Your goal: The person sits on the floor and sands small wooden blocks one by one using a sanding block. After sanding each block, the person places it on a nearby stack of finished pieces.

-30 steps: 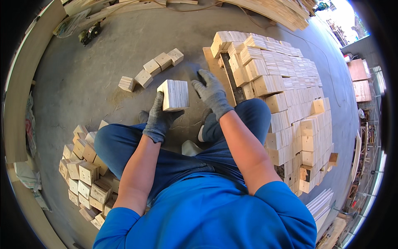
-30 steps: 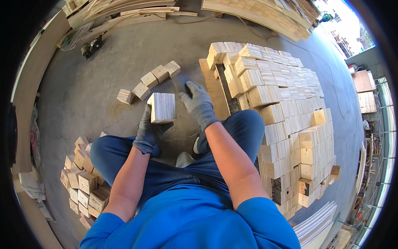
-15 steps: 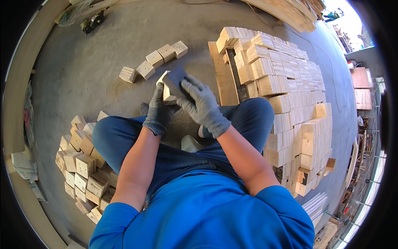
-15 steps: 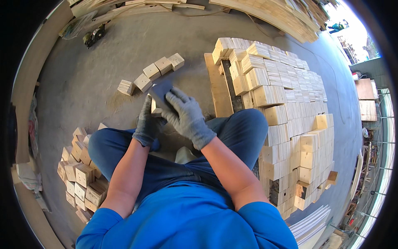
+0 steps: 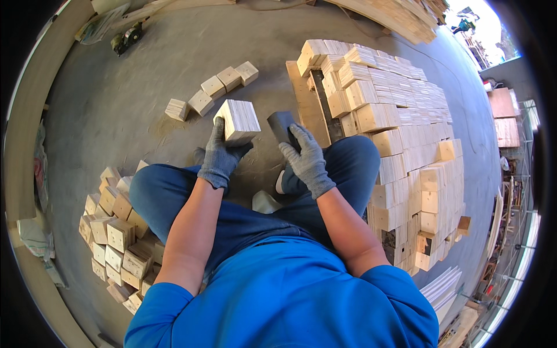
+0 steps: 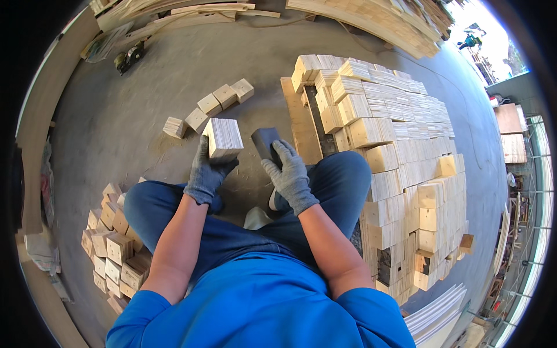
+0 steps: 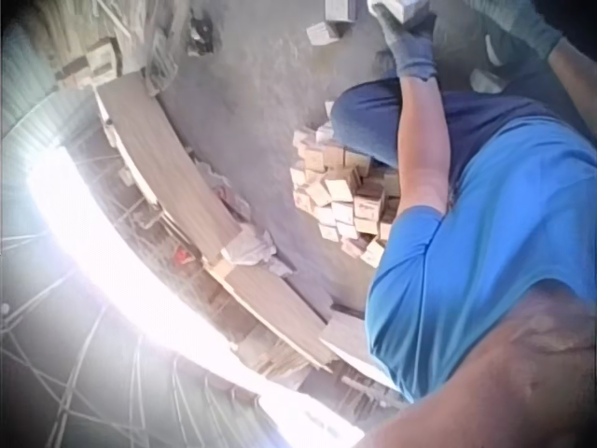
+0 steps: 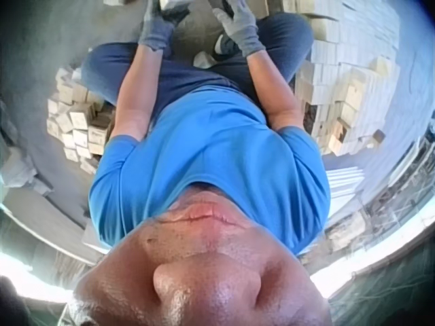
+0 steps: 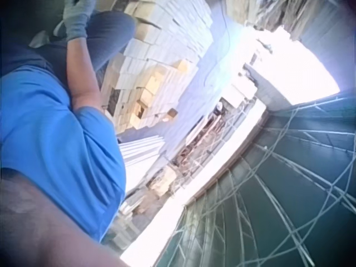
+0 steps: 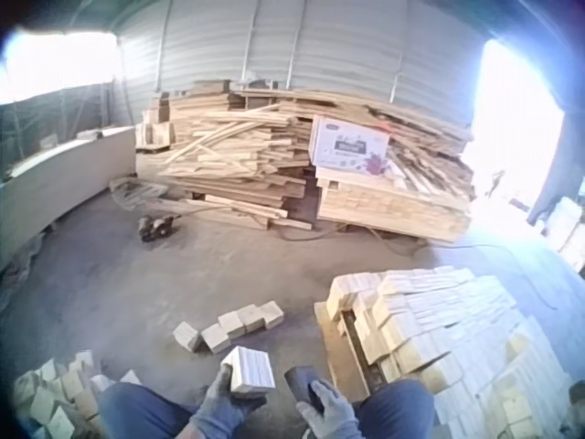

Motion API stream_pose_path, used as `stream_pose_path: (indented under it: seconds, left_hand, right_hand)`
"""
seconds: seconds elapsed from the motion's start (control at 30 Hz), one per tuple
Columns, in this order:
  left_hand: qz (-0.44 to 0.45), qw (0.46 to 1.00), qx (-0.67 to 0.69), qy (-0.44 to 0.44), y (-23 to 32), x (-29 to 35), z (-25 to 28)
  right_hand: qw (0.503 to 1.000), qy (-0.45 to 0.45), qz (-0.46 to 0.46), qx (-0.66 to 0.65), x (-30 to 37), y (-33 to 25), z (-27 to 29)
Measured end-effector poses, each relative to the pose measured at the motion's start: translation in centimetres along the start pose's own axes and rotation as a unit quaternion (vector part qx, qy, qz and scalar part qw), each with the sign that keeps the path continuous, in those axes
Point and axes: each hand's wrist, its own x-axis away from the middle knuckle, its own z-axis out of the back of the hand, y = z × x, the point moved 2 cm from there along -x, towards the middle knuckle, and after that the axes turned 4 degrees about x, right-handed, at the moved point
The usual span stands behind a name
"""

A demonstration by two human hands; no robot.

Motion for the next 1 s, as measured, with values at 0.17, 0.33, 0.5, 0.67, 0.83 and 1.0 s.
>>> stream_pose_path:
  seconds: [0.17, 0.33, 0.5, 0.67, 0.83, 1.0]
  left_hand:
    - [0.017, 0.999, 0.041, -0.023, -0.3, -0.7, 1.9]
    - [-0.013, 1.000, 0.016, -0.001, 0.4, -0.2, 1.5]
    - [-0.020, 0.999, -0.009, 0.026, 0.3, -0.6, 1.8]
    - [-0.022, 0.999, -0.043, 0.006, -0.7, -2.1, 1.2]
    - [-0.009, 0.998, -0.057, 0.013, -0.4, -1.0, 2.6]
    - [0.005, 0.997, -0.067, 0.031, -1.4, -1.6, 2.4]
  right_hand:
    - [0.999, 0.002, -0.030, -0.031, -0.1, -1.1, 0.4]
    - [0.994, 0.100, 0.018, 0.036, -3.5, -0.1, 7.1]
    - [0.965, 0.185, -0.026, 0.185, -7.1, 4.8, 14.6]
    - [0.924, 0.227, -0.056, 0.302, -9.7, 12.5, 19.5]
    - [0.920, 0.179, -0.133, 0.321, -11.9, 12.7, 20.5]
    - [0.893, 0.064, -0.199, 0.398, -9.5, 20.5, 19.1]
